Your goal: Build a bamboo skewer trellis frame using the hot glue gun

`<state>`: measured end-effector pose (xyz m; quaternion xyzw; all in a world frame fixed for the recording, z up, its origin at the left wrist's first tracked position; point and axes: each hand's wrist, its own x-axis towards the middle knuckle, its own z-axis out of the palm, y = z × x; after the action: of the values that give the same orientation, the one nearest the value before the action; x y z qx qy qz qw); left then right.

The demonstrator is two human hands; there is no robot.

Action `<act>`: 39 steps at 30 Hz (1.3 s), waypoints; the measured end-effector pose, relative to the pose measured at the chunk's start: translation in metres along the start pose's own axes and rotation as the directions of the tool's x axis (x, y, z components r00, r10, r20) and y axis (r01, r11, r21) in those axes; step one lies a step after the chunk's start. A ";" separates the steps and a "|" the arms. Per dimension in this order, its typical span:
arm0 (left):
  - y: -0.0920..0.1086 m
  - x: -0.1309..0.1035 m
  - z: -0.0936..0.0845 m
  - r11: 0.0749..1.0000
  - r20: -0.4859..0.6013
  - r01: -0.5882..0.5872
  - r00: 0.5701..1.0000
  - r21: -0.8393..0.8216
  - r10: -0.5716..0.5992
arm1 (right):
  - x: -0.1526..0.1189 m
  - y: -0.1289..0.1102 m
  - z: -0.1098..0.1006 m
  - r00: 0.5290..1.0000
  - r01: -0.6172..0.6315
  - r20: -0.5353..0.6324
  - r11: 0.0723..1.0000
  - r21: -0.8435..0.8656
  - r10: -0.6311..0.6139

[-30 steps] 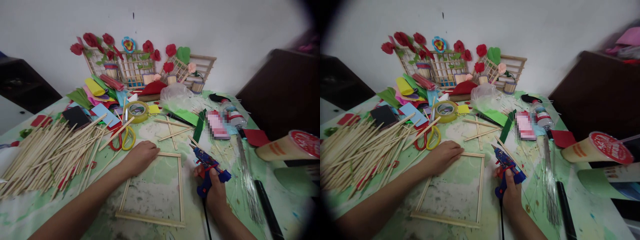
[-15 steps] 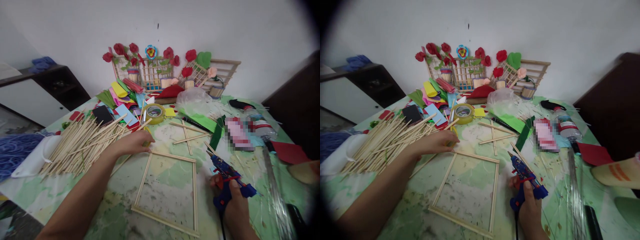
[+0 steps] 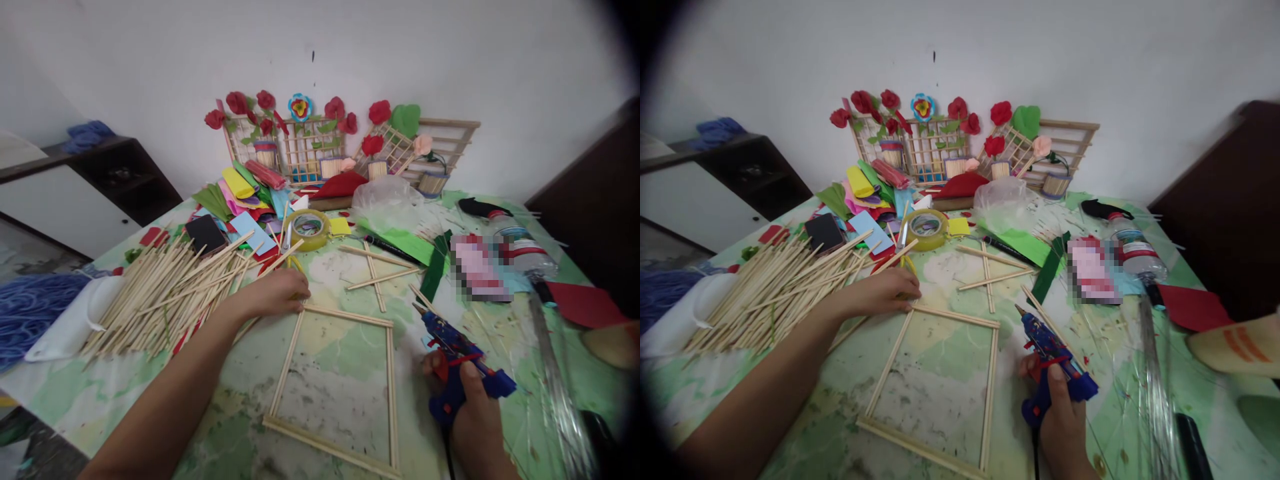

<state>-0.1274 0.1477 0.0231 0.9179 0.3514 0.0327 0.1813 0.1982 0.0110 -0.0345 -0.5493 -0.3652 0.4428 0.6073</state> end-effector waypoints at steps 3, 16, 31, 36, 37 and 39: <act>0.001 0.000 -0.001 1.000 0.051 0.005 0.999 0.028 -0.006 | 0.000 0.000 0.001 1.000 0.014 0.012 1.000 0.014 -0.014; 0.003 0.003 0.000 0.999 0.040 0.005 0.999 0.049 -0.007 | 0.000 0.000 -0.001 0.999 -0.031 0.021 0.999 0.022 0.031; 0.044 0.019 0.023 0.990 -0.191 0.142 0.972 0.003 -0.139 | -0.002 -0.006 0.006 1.000 0.022 0.015 1.000 -0.001 -0.022; 0.059 0.028 0.058 0.983 -0.119 0.144 0.984 0.117 -0.130 | -0.001 -0.005 0.004 0.998 0.044 0.040 0.999 -0.029 -0.043; 0.059 0.029 0.062 0.979 -0.111 0.140 0.986 0.147 -0.125 | -0.001 -0.005 0.004 0.998 0.049 0.037 0.998 -0.036 -0.048; 0.059 0.028 0.067 0.972 -0.111 0.135 0.987 0.190 -0.115 | 0.000 -0.004 0.004 0.998 0.062 0.031 0.997 -0.047 -0.061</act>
<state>-0.0562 0.1052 -0.0199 0.9046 0.4187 0.0316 0.0737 0.1951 0.0118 -0.0299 -0.5454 -0.4013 0.4232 0.6020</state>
